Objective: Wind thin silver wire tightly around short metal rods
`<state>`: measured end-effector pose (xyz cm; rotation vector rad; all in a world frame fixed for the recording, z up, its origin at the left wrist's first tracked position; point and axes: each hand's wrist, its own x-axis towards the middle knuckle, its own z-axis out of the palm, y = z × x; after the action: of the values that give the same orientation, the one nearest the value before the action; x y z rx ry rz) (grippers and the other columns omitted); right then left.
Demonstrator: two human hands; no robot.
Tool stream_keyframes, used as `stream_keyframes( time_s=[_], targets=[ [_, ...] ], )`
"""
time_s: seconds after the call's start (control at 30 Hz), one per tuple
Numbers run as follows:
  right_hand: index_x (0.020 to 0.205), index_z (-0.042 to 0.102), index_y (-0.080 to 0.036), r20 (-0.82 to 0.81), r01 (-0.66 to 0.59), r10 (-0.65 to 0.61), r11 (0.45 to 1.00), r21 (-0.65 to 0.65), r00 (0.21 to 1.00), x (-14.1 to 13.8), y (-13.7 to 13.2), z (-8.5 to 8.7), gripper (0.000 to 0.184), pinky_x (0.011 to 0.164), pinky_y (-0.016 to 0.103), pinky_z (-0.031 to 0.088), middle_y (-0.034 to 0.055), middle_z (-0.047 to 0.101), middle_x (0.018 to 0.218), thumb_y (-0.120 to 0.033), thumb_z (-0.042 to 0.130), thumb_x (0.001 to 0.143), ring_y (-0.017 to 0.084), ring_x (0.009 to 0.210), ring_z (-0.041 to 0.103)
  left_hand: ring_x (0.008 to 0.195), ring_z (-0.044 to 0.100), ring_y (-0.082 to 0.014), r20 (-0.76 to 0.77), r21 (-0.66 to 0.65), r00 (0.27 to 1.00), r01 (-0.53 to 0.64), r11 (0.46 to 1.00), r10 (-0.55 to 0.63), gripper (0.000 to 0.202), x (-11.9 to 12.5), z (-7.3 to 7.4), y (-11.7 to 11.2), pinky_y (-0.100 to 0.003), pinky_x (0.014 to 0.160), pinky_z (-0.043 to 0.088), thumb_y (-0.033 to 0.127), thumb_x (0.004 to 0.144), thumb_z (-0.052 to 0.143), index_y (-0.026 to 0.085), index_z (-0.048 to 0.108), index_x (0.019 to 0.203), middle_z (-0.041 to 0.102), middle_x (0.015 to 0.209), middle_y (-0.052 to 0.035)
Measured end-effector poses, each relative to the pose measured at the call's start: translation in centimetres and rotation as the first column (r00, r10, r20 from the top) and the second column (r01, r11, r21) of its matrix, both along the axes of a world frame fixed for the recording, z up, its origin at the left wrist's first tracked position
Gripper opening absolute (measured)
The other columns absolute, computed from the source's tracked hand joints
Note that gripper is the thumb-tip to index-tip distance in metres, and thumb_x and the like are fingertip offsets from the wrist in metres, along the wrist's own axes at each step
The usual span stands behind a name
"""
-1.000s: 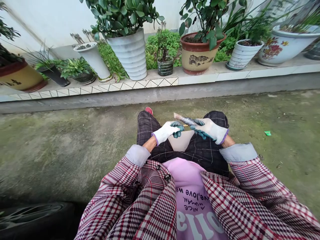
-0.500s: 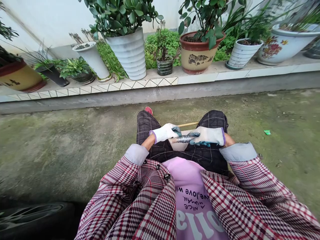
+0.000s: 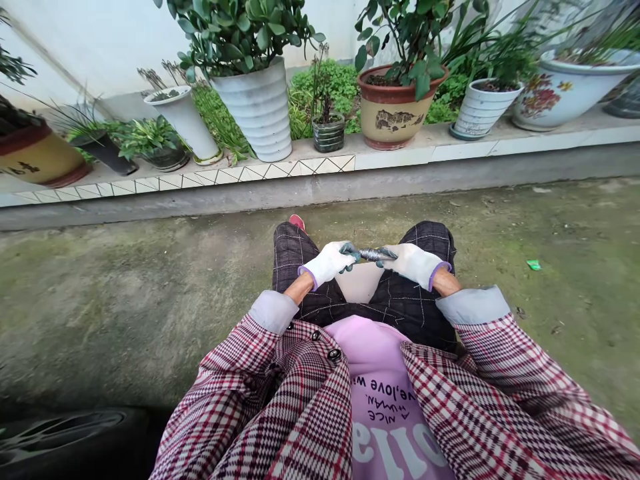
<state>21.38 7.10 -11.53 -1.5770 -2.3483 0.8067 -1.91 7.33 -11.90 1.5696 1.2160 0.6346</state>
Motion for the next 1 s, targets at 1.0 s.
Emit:
stream_keyframes(
  time_s=[1.0],
  targets=[
    [0.095,0.070,-0.017,0.084,-0.064,0.071,0.994,-0.085,0.994,-0.9,0.6,-0.2,0.021,0.061,0.024,0.042,0.0040,0.070,0.082,-0.029,0.060,0.082,0.015,0.068,0.059,0.053,0.047,-0.0091,0.076,0.001,0.996,0.037,0.999,-0.037,0.012,-0.7,-0.3,0.1,-0.021,0.050,0.036,0.021,0.067,0.065,0.011,0.068,0.073,0.057,0.057,0.0005]
  ],
)
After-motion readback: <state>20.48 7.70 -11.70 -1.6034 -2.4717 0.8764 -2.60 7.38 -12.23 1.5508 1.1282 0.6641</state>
